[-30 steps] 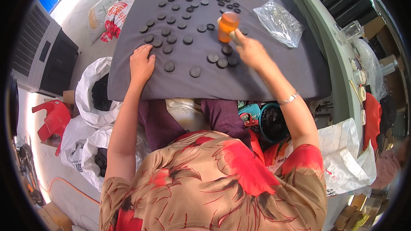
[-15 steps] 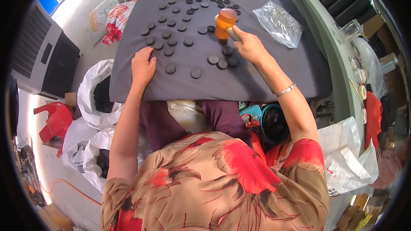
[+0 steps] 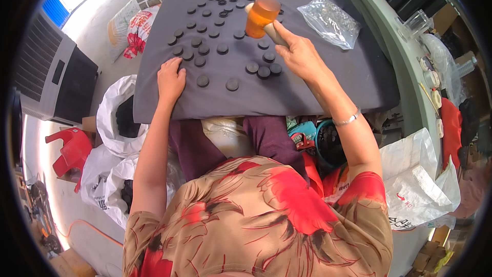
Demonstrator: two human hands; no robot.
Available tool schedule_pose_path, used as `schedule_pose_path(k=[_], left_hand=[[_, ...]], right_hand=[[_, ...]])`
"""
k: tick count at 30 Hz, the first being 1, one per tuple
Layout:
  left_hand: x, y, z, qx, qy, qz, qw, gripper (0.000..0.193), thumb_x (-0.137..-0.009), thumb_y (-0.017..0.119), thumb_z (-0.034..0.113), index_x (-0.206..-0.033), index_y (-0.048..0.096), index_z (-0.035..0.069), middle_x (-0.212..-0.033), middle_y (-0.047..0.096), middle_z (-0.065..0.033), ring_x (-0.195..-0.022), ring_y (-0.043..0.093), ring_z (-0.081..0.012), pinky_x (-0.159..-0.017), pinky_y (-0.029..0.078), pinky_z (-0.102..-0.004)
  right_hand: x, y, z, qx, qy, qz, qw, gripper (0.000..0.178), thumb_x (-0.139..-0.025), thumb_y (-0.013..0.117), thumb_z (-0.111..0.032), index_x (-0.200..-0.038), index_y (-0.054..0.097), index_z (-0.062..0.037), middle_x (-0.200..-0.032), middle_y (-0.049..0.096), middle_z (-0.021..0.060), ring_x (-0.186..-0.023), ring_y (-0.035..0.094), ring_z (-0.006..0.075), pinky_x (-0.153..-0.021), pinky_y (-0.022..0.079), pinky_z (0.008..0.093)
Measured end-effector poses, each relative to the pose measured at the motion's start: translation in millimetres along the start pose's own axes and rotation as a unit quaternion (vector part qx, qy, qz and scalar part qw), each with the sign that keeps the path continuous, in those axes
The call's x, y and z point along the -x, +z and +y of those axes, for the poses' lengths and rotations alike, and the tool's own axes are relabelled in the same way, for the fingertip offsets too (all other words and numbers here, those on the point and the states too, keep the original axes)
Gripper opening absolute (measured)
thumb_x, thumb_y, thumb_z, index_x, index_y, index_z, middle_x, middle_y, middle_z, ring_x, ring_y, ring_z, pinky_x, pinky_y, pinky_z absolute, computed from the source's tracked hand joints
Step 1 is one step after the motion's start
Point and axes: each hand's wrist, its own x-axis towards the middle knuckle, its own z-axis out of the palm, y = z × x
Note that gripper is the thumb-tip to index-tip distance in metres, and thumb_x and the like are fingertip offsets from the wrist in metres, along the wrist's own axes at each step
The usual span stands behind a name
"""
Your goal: The person taps black round caps with a mallet on a table, fits the caps together by hand, places them into a sack, and organizes rubber rings.
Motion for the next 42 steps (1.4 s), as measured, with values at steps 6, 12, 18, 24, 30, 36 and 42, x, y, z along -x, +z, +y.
schedule_pose_path(k=[6,12,18,24,30,36,42], left_hand=[[-2.9,-0.8,5.1,0.011,-0.004,0.003,1.000,0.033,-0.081,0.062,0.014,-0.112,0.064,0.002,-0.120,0.064,-0.0124,-0.118,0.055,-0.0313,-0.099,0.041,-0.0441],[2.4,2.2,-0.4,0.027,-0.014,-0.003,1.000,0.033,-0.081,0.062,0.013,-0.112,0.065,0.002,-0.120,0.064,-0.0123,-0.117,0.056,-0.0312,-0.099,0.041,-0.0444],[2.3,-1.0,3.6,0.007,0.000,0.019,1.000,0.032,-0.080,0.064,0.012,-0.110,0.065,0.002,-0.116,0.066,-0.0133,-0.112,0.058,-0.0333,-0.096,0.045,-0.0430],[-2.2,-1.4,0.5,0.022,-0.008,-0.008,1.000,0.034,-0.081,0.061,0.013,-0.113,0.064,0.003,-0.120,0.064,-0.0129,-0.117,0.056,-0.0318,-0.100,0.041,-0.0447],[1.9,2.1,-1.1,-0.001,-0.013,-0.022,1.000,0.035,-0.081,0.061,0.013,-0.114,0.064,0.003,-0.120,0.064,-0.0130,-0.118,0.055,-0.0314,-0.100,0.041,-0.0445],[-1.7,-2.2,4.9,0.009,0.000,-0.007,1.000,0.036,-0.081,0.062,0.014,-0.115,0.064,0.003,-0.121,0.064,-0.0123,-0.119,0.055,-0.0310,-0.100,0.041,-0.0440],[0.1,5.5,2.2,0.007,-0.002,-0.017,1.000,0.034,-0.081,0.062,0.014,-0.113,0.064,0.003,-0.120,0.064,-0.0125,-0.118,0.055,-0.0312,-0.100,0.041,-0.0439]], right_hand=[[29.6,43.4,24.3,0.129,-0.043,-0.090,0.987,0.066,-0.086,0.063,-0.012,-0.147,0.038,-0.0128,-0.100,0.066,0.0259,-0.096,0.063,0.0428,-0.085,0.050,0.0464],[23.7,27.9,14.5,0.034,-0.093,-0.046,0.994,0.065,-0.086,0.063,-0.012,-0.146,0.039,-0.0120,-0.100,0.066,0.0257,-0.093,0.063,0.0431,-0.081,0.047,0.0480],[45.8,52.0,28.7,0.092,-0.042,-0.056,0.993,0.064,-0.088,0.062,-0.013,-0.147,0.038,-0.0125,-0.102,0.065,0.0268,-0.094,0.063,0.0432,-0.084,0.048,0.0480],[35.7,29.2,11.9,0.005,-0.081,-0.009,0.997,0.065,-0.086,0.063,-0.010,-0.147,0.039,-0.0144,-0.102,0.066,0.0257,-0.094,0.064,0.0424,-0.083,0.049,0.0471],[25.2,59.3,30.7,0.060,-0.060,-0.074,0.994,0.065,-0.088,0.061,-0.014,-0.148,0.036,-0.0149,-0.103,0.066,0.0268,-0.096,0.062,0.0439,-0.085,0.048,0.0488],[32.6,34.5,20.5,0.033,-0.120,0.021,0.992,0.064,-0.088,0.062,-0.016,-0.147,0.038,-0.0153,-0.097,0.066,0.0259,-0.093,0.063,0.0437,-0.082,0.050,0.0488],[17.0,61.7,41.6,0.039,-0.069,-0.040,0.996,0.064,-0.088,0.060,-0.015,-0.147,0.037,-0.0127,-0.108,0.064,0.0279,-0.100,0.062,0.0445,-0.089,0.048,0.0480]])
